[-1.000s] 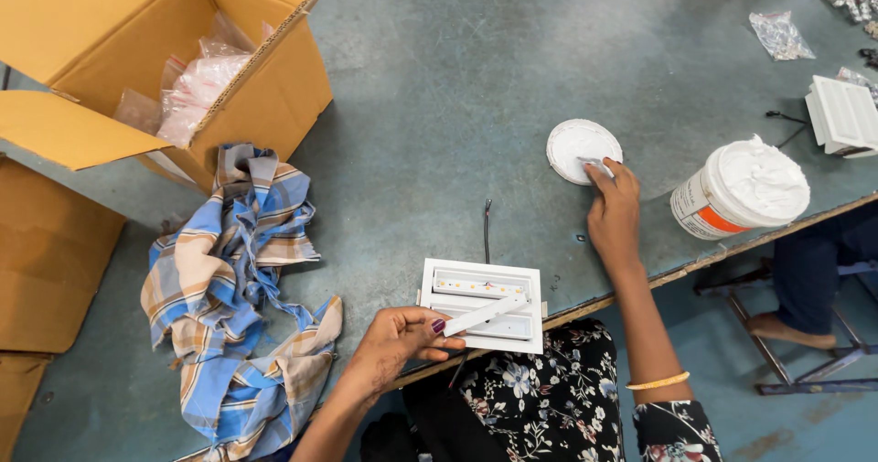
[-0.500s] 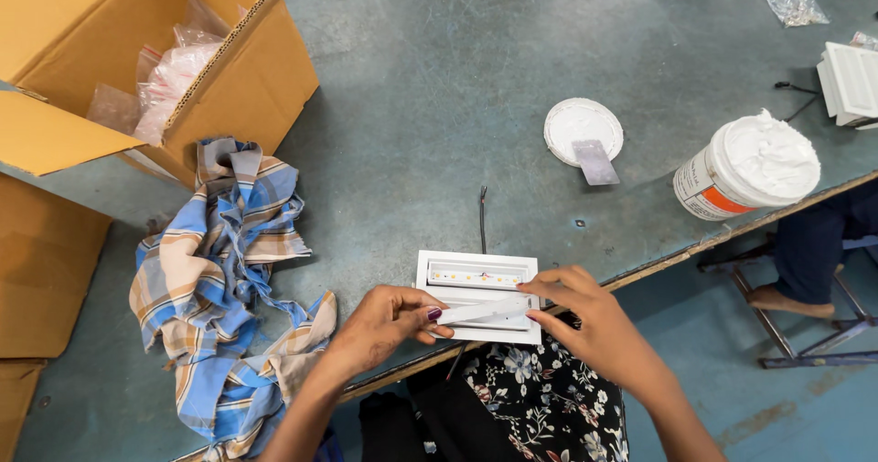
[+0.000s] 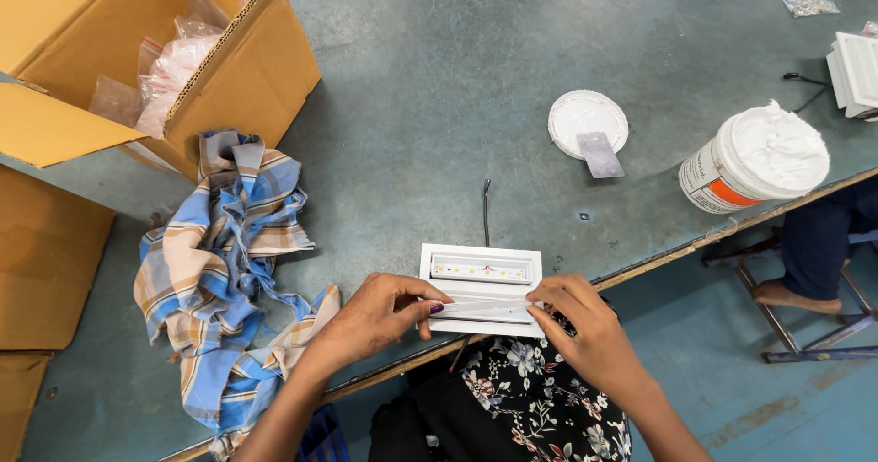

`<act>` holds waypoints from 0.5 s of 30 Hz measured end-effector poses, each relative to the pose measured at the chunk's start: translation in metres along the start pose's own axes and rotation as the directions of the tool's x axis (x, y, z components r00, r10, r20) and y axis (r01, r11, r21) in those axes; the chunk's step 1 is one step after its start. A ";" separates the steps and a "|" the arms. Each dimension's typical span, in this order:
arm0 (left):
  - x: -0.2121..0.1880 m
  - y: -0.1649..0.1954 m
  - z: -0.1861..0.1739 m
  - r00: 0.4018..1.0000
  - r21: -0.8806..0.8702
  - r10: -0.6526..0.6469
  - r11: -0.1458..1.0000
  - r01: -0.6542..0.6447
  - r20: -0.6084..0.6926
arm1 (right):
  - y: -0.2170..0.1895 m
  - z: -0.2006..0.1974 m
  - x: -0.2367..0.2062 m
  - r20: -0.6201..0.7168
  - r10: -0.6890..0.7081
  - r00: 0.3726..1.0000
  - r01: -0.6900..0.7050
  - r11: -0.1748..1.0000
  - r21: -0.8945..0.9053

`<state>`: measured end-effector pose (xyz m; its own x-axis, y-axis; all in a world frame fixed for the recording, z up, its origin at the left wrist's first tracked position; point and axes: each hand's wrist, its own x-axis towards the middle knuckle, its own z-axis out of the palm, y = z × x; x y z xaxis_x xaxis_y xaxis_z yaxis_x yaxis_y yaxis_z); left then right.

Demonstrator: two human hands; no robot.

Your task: The person assembles LED light fixtures by hand. They place LED strips into white housings, apply adhesive with a small spatula, and press the strips into place. The person repeats this process for multiple units on a workbench.

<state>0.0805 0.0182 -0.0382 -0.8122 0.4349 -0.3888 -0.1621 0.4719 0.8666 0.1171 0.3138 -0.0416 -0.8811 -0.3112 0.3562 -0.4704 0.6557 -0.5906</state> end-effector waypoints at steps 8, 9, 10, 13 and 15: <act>0.000 0.013 -0.007 0.996 0.198 0.084 0.977 -0.077 -0.028 | 0.001 0.015 -0.010 -0.098 -0.237 0.966 0.217 0.958 -0.186; 0.000 0.014 -0.007 0.992 0.235 0.120 0.966 -0.108 -0.038 | 0.001 0.015 -0.011 -0.091 -0.241 0.966 0.223 0.959 -0.173; 0.000 0.014 -0.007 0.990 0.260 0.135 0.958 -0.119 -0.045 | 0.001 0.015 -0.013 -0.084 -0.245 0.966 0.230 0.960 -0.160; 0.001 0.012 -0.005 0.980 0.321 0.187 0.934 -0.159 -0.060 | 0.001 0.014 -0.017 -0.061 -0.224 0.973 0.213 0.966 -0.148; 0.002 0.010 -0.005 0.972 0.340 0.227 0.921 -0.193 -0.064 | 0.001 0.013 -0.018 -0.045 -0.194 0.980 0.189 0.977 -0.095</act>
<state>0.0745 0.0201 -0.0283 -0.8619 0.4807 -0.1612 0.1976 0.6113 0.7664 0.1316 0.3110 -0.0577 -0.7701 -0.4008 0.4963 -0.6213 0.6475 -0.4412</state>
